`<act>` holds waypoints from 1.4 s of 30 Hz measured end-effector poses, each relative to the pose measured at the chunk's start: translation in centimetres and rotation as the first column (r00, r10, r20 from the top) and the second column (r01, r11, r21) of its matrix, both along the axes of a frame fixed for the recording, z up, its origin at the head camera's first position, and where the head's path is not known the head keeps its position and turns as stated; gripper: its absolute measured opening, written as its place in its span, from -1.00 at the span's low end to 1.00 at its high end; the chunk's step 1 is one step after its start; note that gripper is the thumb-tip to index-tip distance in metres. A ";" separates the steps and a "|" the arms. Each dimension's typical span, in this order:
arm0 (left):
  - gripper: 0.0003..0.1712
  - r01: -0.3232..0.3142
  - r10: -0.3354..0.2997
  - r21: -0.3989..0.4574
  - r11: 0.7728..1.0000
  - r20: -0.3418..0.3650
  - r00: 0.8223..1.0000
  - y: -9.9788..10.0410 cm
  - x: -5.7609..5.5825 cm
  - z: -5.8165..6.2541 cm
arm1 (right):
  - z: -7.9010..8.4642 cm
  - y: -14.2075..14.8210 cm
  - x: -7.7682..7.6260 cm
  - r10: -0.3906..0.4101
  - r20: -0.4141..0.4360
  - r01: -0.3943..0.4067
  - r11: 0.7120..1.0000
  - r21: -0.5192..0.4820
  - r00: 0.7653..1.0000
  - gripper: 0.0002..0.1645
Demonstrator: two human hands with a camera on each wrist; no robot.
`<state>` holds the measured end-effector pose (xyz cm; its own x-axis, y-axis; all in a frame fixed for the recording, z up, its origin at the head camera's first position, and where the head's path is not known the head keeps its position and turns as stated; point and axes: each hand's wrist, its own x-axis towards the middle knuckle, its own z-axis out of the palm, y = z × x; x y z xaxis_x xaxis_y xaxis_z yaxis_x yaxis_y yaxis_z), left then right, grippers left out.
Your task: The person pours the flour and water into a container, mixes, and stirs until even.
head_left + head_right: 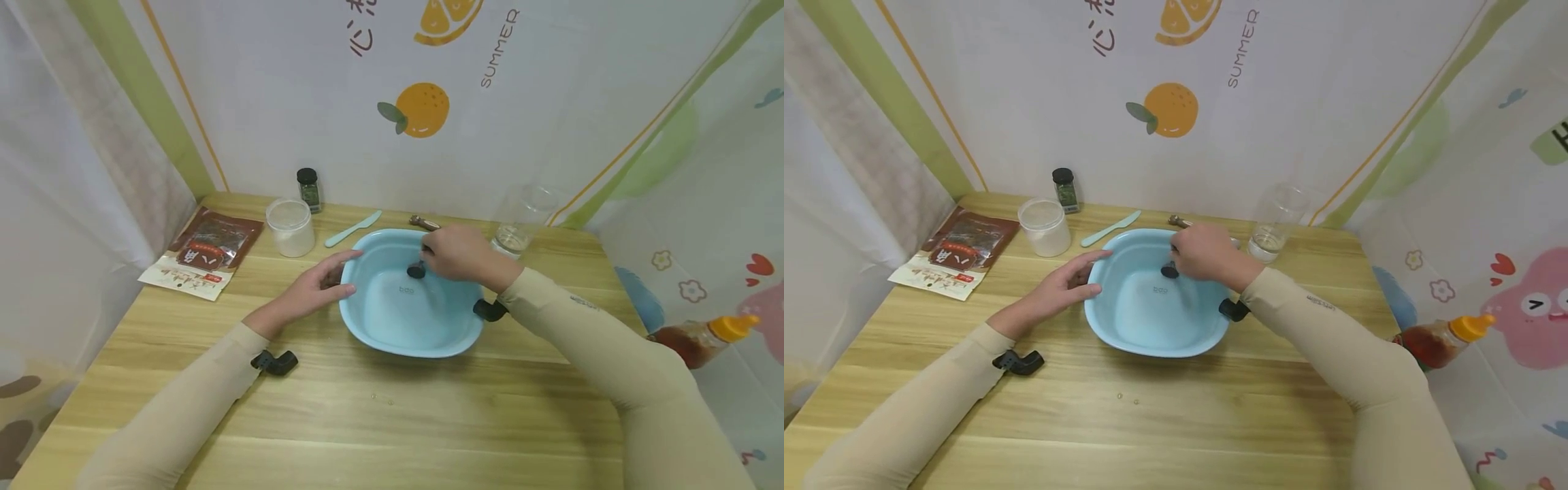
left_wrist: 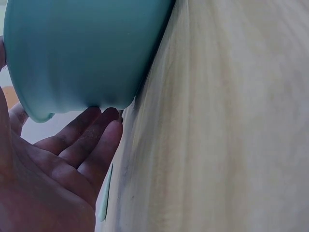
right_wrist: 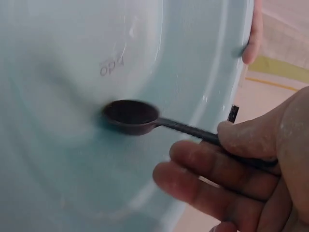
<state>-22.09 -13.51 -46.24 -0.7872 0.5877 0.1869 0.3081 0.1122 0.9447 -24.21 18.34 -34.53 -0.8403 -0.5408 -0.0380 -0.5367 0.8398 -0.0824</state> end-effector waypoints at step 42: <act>-0.18 0.009 -0.009 -0.008 1.000 -0.011 1.000 -0.2 -0.2 0.0 | 0.5 -0.7 -0.6 0.082 0.031 -0.083 0.996 0.024 0.996 -0.68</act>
<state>-22.30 -13.71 -46.20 -0.7797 0.5965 0.1906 0.3194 0.1170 0.9404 -24.77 17.69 -34.07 -0.7912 -0.6068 -0.0766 -0.6018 0.7947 -0.0789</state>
